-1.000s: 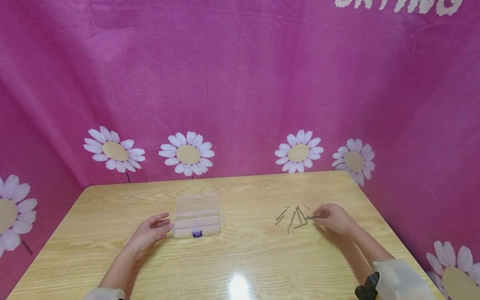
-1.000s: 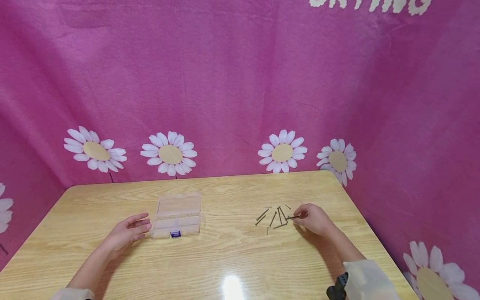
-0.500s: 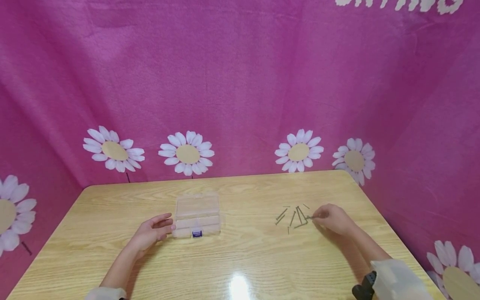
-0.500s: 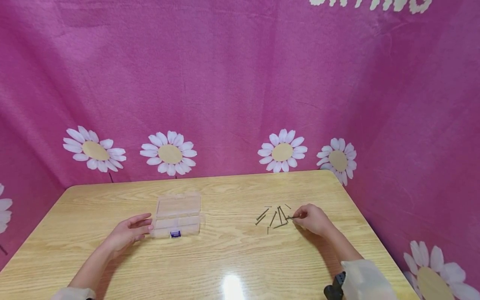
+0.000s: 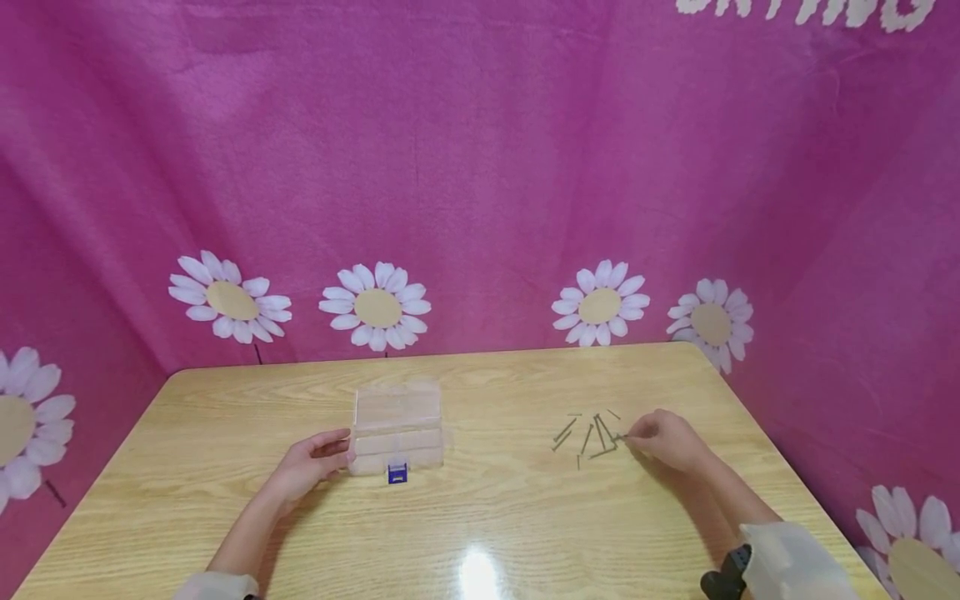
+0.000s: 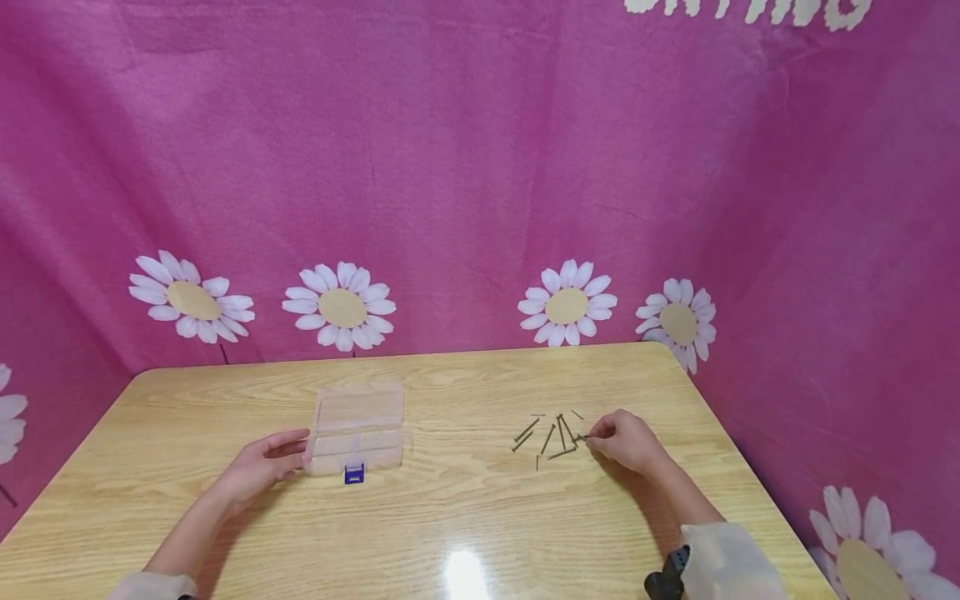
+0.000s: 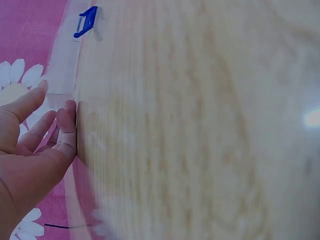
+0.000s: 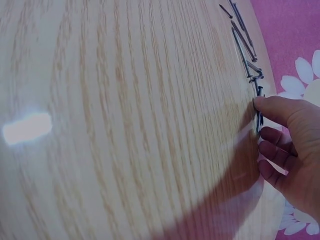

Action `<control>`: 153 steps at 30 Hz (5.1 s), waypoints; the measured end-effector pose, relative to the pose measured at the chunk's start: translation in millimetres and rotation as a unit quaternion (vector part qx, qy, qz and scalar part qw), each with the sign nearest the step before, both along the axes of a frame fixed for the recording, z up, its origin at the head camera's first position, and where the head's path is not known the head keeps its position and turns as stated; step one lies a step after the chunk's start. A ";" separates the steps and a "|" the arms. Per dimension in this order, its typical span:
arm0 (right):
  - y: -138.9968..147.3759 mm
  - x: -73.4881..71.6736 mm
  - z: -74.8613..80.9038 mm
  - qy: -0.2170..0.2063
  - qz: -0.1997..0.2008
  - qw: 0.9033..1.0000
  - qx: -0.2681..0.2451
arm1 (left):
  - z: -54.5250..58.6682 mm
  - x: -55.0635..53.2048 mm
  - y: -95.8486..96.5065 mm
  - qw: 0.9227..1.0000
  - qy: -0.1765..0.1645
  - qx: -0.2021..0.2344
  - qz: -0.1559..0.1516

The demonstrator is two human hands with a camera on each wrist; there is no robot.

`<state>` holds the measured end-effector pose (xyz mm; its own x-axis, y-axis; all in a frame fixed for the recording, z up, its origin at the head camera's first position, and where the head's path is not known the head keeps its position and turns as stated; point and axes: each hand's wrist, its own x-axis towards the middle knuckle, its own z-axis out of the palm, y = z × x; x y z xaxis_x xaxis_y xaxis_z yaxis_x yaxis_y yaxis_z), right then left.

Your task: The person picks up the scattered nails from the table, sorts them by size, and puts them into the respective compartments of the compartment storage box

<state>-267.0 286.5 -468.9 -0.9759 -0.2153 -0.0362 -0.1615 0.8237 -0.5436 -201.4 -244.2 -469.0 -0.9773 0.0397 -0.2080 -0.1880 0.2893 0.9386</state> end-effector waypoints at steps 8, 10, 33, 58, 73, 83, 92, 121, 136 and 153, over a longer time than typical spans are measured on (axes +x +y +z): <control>0.1 -0.5 -1.4 0.017 0.009 1.000 -0.004 | -0.3 -0.3 3.1 0.999 0.005 -0.038 0.002; 0.1 -0.4 -1.4 0.014 0.009 1.000 -0.005 | -0.5 -0.5 3.3 0.999 0.011 -0.036 -0.002; -8.4 -1.1 18.3 0.020 0.018 1.000 -0.015 | 2.2 2.5 4.8 1.000 0.016 -0.019 -0.013; -95.7 -4.9 58.2 -0.004 0.087 0.994 -0.061 | 0.5 2.5 5.4 0.999 0.016 -0.022 -0.017; -166.3 -15.3 64.9 0.019 0.158 0.987 -0.032 | 3.4 4.5 7.1 1.000 0.007 -0.016 -0.008; -212.8 -18.2 61.2 0.031 0.205 0.978 -0.018 | 2.1 4.1 7.5 1.000 0.005 -0.016 -0.006; -252.0 -10.2 62.3 0.021 0.223 0.974 0.017 | 2.8 4.9 6.9 1.000 0.006 -0.019 -0.008; -333.3 21.2 48.6 0.016 0.213 0.975 0.065 | 2.9 4.6 6.8 1.000 0.010 -0.002 -0.016; -351.0 30.7 36.7 0.041 0.201 0.974 0.091 | 0.3 5.5 6.2 1.000 0.015 -0.002 -0.014; -358.1 38.1 37.6 0.058 0.195 0.974 0.097 | -0.8 5.1 6.0 1.000 0.020 -0.006 -0.017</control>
